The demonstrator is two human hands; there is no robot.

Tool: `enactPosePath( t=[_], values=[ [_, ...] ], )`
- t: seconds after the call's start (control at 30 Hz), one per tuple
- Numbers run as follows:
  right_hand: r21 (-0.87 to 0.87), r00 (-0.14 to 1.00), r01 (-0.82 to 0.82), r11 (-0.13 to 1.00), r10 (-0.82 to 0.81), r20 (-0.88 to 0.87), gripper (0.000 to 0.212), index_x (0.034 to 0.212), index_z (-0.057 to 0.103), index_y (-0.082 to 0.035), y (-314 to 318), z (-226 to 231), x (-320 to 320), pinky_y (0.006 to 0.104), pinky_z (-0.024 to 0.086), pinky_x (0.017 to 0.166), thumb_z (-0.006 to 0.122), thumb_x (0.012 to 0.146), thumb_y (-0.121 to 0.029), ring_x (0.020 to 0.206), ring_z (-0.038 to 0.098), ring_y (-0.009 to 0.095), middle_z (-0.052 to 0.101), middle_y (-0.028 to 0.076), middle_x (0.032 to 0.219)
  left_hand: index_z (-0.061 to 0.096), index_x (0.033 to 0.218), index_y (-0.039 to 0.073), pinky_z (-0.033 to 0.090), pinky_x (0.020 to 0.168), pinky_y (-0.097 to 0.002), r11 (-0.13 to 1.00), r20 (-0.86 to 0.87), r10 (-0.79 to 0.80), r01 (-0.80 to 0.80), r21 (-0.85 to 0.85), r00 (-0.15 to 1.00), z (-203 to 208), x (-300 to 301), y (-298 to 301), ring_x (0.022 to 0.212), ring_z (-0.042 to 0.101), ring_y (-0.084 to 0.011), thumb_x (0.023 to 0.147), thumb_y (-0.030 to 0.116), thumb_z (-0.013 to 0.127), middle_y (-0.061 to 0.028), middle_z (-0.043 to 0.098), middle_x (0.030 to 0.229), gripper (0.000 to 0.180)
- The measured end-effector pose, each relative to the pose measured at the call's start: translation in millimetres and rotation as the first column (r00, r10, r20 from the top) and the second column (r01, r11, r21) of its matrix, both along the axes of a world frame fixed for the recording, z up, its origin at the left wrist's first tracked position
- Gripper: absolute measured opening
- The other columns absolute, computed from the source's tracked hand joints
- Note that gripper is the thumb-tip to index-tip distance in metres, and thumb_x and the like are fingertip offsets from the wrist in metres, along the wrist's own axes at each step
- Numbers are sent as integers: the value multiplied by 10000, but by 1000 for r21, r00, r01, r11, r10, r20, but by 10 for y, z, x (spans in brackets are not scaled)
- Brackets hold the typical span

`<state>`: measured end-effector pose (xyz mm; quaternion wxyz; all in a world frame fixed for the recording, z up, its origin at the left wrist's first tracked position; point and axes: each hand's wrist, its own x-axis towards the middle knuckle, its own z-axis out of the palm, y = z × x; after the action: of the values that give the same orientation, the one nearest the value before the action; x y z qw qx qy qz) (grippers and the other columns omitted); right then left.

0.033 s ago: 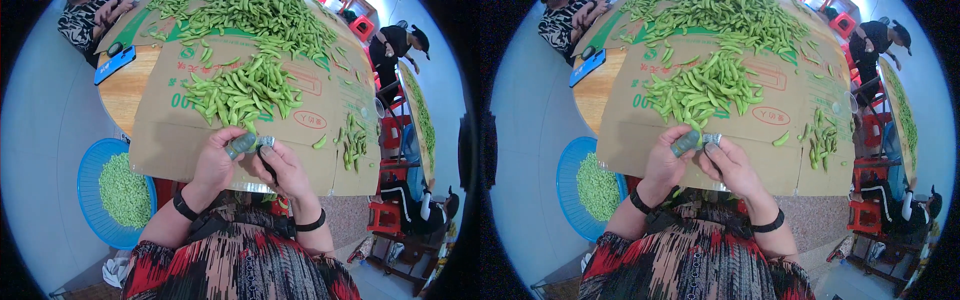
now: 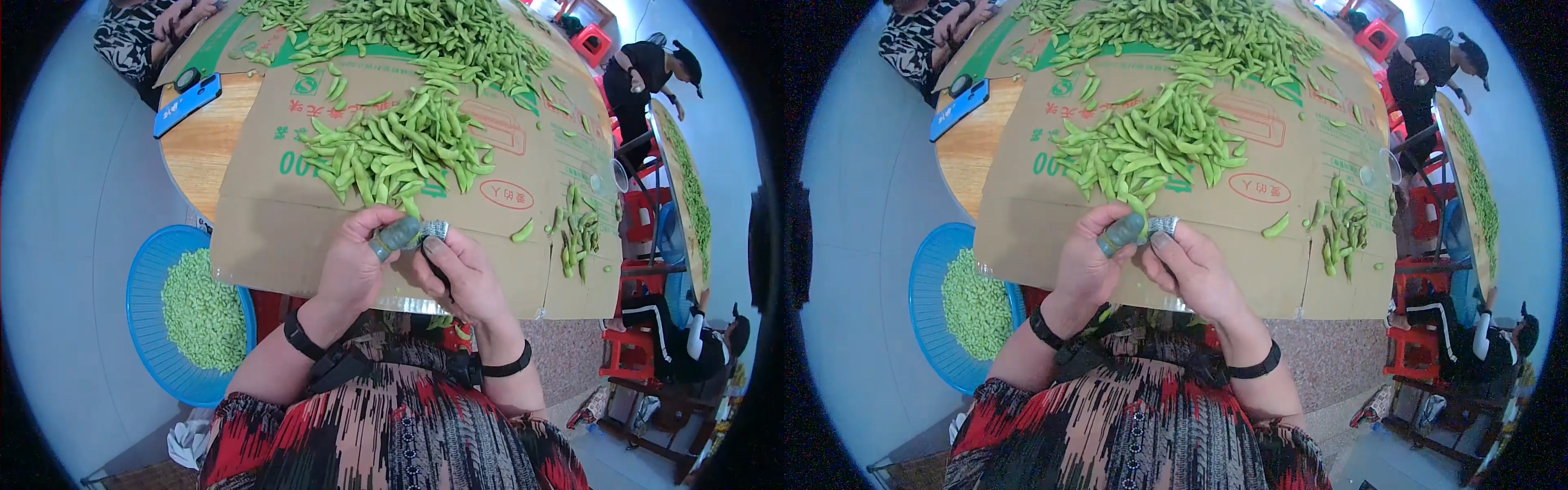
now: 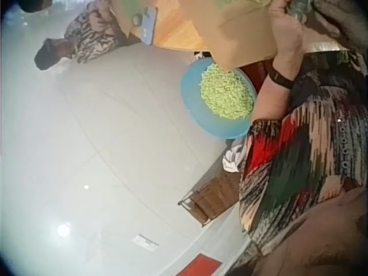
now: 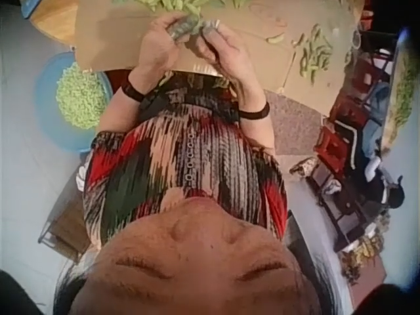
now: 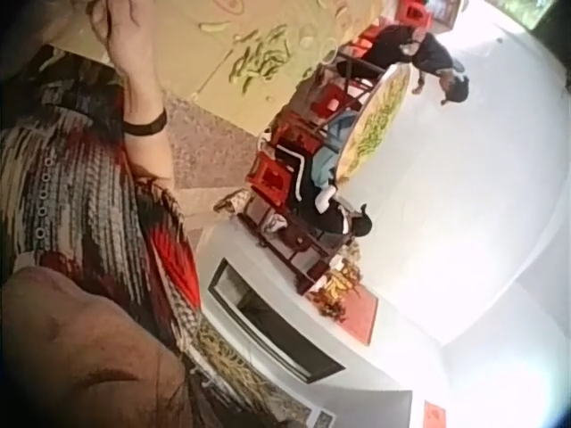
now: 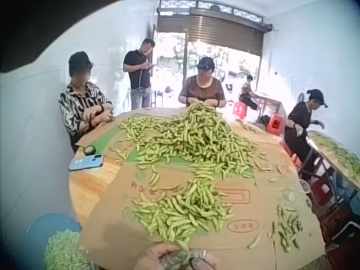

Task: Shelling green bean pods into a basket using finger-mounted tools.

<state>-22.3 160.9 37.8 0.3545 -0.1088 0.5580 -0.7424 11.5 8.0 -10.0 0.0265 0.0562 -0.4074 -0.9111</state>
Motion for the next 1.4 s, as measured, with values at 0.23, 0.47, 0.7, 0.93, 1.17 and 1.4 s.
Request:
enactPosePath(
  t=[0.23,0.47,0.7,0.93,1.17,1.4],
  values=[
    [-226,910,70,972,30,413,147,915,503,-57,4,68,62,178,256,431,411,959,-163,471,307,30,455,-29,634,603,978,52,414,624,-173,968,103,-171,148,202,980,85,40,-76,756,538,-49,808,-10,574,5,612,902,183],
    [367,900,248,897,-73,-429,155,814,557,-35,-38,-85,93,168,299,437,474,921,-112,514,399,1,483,-55,609,610,1023,42,430,692,-202,773,-127,-42,-48,-632,991,62,-46,-11,776,515,-50,776,36,674,25,573,844,255],
    [71,989,125,990,-130,73,120,890,579,-65,93,-96,-1,162,225,417,502,919,-152,462,328,2,463,-63,587,593,1129,41,423,682,-199,833,-97,-114,42,-552,989,97,-50,-63,757,502,-54,785,53,671,40,547,808,353],
    [305,982,125,944,-74,-173,165,924,580,-31,86,-62,45,187,302,449,502,919,-175,498,400,25,505,-23,613,579,1135,29,382,549,-169,957,119,-182,204,-208,976,198,-32,-36,670,480,-34,837,12,574,27,554,818,299],
    [87,976,207,975,-211,51,214,1118,486,-55,92,-34,-196,182,279,449,480,938,-170,504,346,33,431,-49,635,443,1262,29,367,544,-175,904,-9,-211,192,-383,977,201,2,51,679,480,-38,836,-33,533,4,562,841,441],
    [-126,932,123,984,-71,354,172,1062,489,-50,97,-60,-134,163,240,377,515,897,-88,428,336,30,432,-47,607,479,1248,36,448,621,-232,776,-256,-198,-9,-631,946,221,2,2,737,549,-91,800,-3,591,-25,585,837,464]
  ],
)
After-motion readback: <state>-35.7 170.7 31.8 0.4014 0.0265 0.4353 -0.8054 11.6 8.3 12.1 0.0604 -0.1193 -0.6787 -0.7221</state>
